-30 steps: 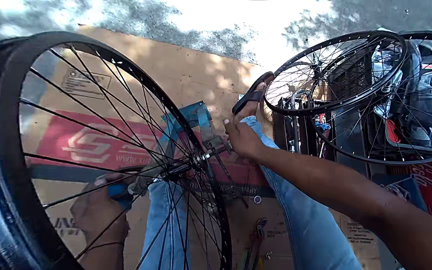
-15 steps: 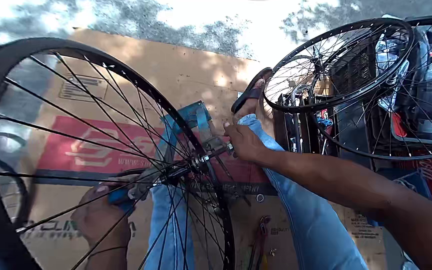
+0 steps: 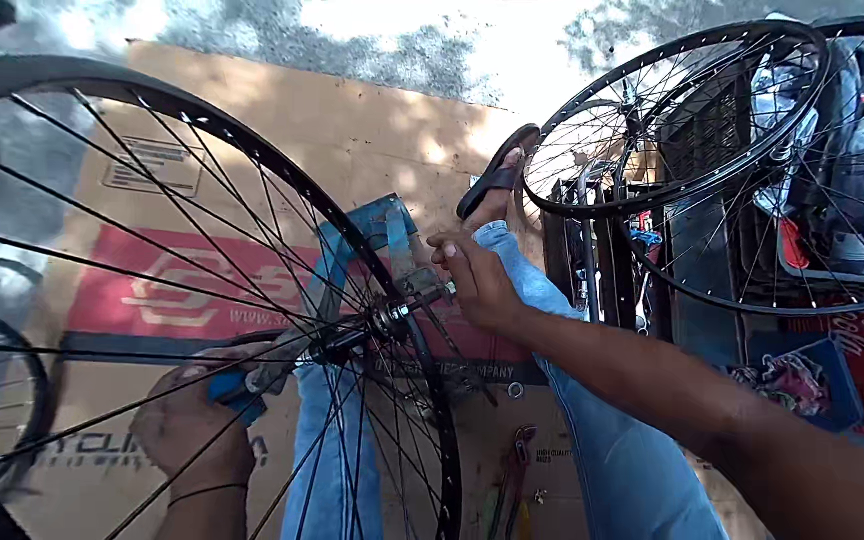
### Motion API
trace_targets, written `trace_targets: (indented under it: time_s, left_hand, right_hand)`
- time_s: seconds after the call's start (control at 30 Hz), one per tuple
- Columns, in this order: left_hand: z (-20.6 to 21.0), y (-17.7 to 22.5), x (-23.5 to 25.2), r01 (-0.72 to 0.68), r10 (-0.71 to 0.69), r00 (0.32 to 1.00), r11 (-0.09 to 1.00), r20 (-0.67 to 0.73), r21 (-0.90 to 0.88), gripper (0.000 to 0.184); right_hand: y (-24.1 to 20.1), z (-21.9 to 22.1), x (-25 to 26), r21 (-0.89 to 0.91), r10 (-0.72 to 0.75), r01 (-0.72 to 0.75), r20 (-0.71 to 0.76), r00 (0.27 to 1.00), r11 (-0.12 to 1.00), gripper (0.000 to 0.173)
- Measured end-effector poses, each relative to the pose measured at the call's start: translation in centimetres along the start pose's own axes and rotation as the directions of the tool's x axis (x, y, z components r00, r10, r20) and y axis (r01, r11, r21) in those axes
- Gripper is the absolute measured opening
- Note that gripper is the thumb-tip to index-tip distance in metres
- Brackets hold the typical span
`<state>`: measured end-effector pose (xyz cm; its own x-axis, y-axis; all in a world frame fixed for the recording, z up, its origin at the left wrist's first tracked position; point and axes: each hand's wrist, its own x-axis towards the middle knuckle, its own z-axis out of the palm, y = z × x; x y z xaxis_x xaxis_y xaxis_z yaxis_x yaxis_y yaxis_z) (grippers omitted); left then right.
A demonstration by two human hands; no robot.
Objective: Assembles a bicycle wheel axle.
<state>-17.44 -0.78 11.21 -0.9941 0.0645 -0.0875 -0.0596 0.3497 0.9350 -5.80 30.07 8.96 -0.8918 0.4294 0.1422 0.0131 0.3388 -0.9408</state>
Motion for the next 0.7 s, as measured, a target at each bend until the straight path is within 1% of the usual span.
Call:
trace_targets:
  time_s: [0.03, 0.07, 0.1, 0.13, 0.17, 0.2, 0.23, 0.27, 0.3, 0.33, 0.37, 0.4, 0.43, 0.47, 0.5, 0.53, 0.57, 0.6, 0.63, 0.67, 0.7]
  left_hand:
    - [0.2, 0.1, -0.1, -0.017, 0.017, 1.000, 1.000, 0.012, 0.007, 0.029]
    - [0.3, 0.2, -0.2, -0.039, 0.038, 0.999, 0.999, 0.024, 0.023, 0.030]
    - [0.4, 0.3, -0.2, -0.054, 0.054, 0.998, 0.998, 0.031, 0.026, 0.032]
    - [0.4, 0.2, -0.1, -0.061, 0.060, 0.998, 0.998, 0.023, 0.021, 0.031]
    - [0.2, 0.0, -0.3, -0.046, 0.045, 0.998, 0.999, 0.032, 0.015, 0.030]
    - [0.1, 0.1, -0.4, -0.034, 0.033, 0.999, 0.999, 0.040, 0.017, 0.031]
    - [0.4, 0.3, 0.0, -0.033, 0.033, 0.999, 0.999, 0.023, 0.022, 0.030]
    - [0.7, 0.5, 0.2, -0.033, 0.033, 0.999, 0.999, -0.002, 0.026, 0.029]
    - [0.7, 0.5, 0.0, -0.020, 0.021, 1.000, 0.999, -0.022, 0.030, 0.028]
    - [0.4, 0.5, -0.4, -0.006, 0.007, 1.000, 0.999, -0.029, 0.034, 0.028]
    - [0.2, 0.3, -0.4, -0.008, 0.009, 1.000, 1.000, -0.028, 0.026, 0.029]
    - [0.2, 0.1, -0.2, -0.017, 0.017, 0.999, 1.000, -0.030, 0.016, 0.029]
    - [0.1, -0.1, 0.1, -0.028, 0.029, 0.999, 0.999, -0.030, 0.015, 0.029]
    - [0.1, -0.3, 0.2, -0.042, 0.043, 0.999, 0.999, -0.024, 0.021, 0.029]
    - [0.3, -0.4, -0.1, -0.055, 0.056, 0.998, 0.998, -0.023, 0.035, 0.030]
    - [0.5, -0.1, -0.5, -0.055, 0.056, 0.998, 0.998, -0.023, 0.038, 0.030]
    - [0.7, 0.2, -0.6, -0.056, 0.057, 0.998, 0.998, -0.029, 0.041, 0.030]
    - [0.8, 0.2, -0.3, -0.062, 0.064, 0.997, 0.997, -0.035, 0.041, 0.030]
    - [0.7, -0.2, -0.2, -0.062, 0.063, 0.997, 0.997, -0.034, 0.042, 0.030]
    - [0.2, -0.5, -0.3, -0.055, 0.056, 0.998, 0.997, -0.021, 0.051, 0.031]
    - [0.1, -0.6, 0.1, -0.062, 0.063, 0.998, 0.997, -0.019, 0.053, 0.032]
  right_hand:
    - [2.0, 0.5, -0.8, -0.028, -0.278, 0.277, -0.103, 0.955, 0.960, 0.051]
    - [3.5, 0.9, -1.3, -0.076, -0.409, 0.402, -0.175, 0.896, 0.913, 0.057]
    - [4.2, 1.0, -1.3, -0.121, -0.437, 0.420, -0.206, 0.876, 0.899, 0.062]
    - [4.1, 0.9, -1.5, -0.140, -0.382, 0.360, -0.189, 0.905, 0.922, 0.062]
    - [3.1, 0.2, -2.5, -0.120, -0.230, 0.216, -0.117, 0.966, 0.969, 0.058]
    - [1.1, -0.9, -3.1, -0.079, 0.022, -0.023, -0.004, 1.000, 0.997, 0.053]
    - [-1.1, -1.9, -1.7, -0.046, 0.317, -0.313, 0.129, 0.940, 0.949, 0.052]
    - [-3.0, -2.7, 0.7, -0.041, 0.552, -0.563, 0.273, 0.788, 0.825, 0.058]
    - [-4.6, -3.1, 2.8, -0.075, 0.698, -0.734, 0.386, 0.603, 0.675, 0.070]
    - [-5.4, -3.0, 4.0, -0.103, 0.762, -0.819, 0.446, 0.470, 0.565, 0.077]
    - [-5.4, -2.5, 4.5, -0.137, 0.776, -0.821, 0.439, 0.452, 0.555, 0.076]
    - [-4.8, -1.9, 4.4, -0.154, 0.730, -0.743, 0.393, 0.559, 0.652, 0.069]
    - [-3.4, -1.4, 3.2, -0.131, 0.585, -0.576, 0.308, 0.750, 0.807, 0.060]
    - [-1.2, -0.9, 1.2, -0.068, 0.302, -0.294, 0.191, 0.934, 0.953, 0.050]
    - [1.4, -0.5, -0.3, -0.036, -0.056, 0.058, 0.070, 0.996, 0.998, 0.047]
    - [3.7, -0.2, -0.9, -0.050, -0.322, 0.321, -0.020, 0.946, 0.946, 0.053]
    - [4.7, -0.2, -0.9, -0.074, -0.442, 0.438, -0.048, 0.896, 0.896, 0.061]
    - [4.8, -0.6, -0.5, -0.085, -0.462, 0.460, -0.013, 0.887, 0.884, 0.064]
    - [4.2, -1.7, -0.8, -0.074, -0.376, 0.383, 0.094, 0.922, 0.921, 0.063]
    - [2.8, -3.0, -1.3, -0.041, -0.168, 0.185, 0.258, 0.952, 0.982, 0.061]
    - [1.1, -4.3, -0.8, 0.002, 0.110, -0.123, 0.422, 0.900, 0.992, 0.062]
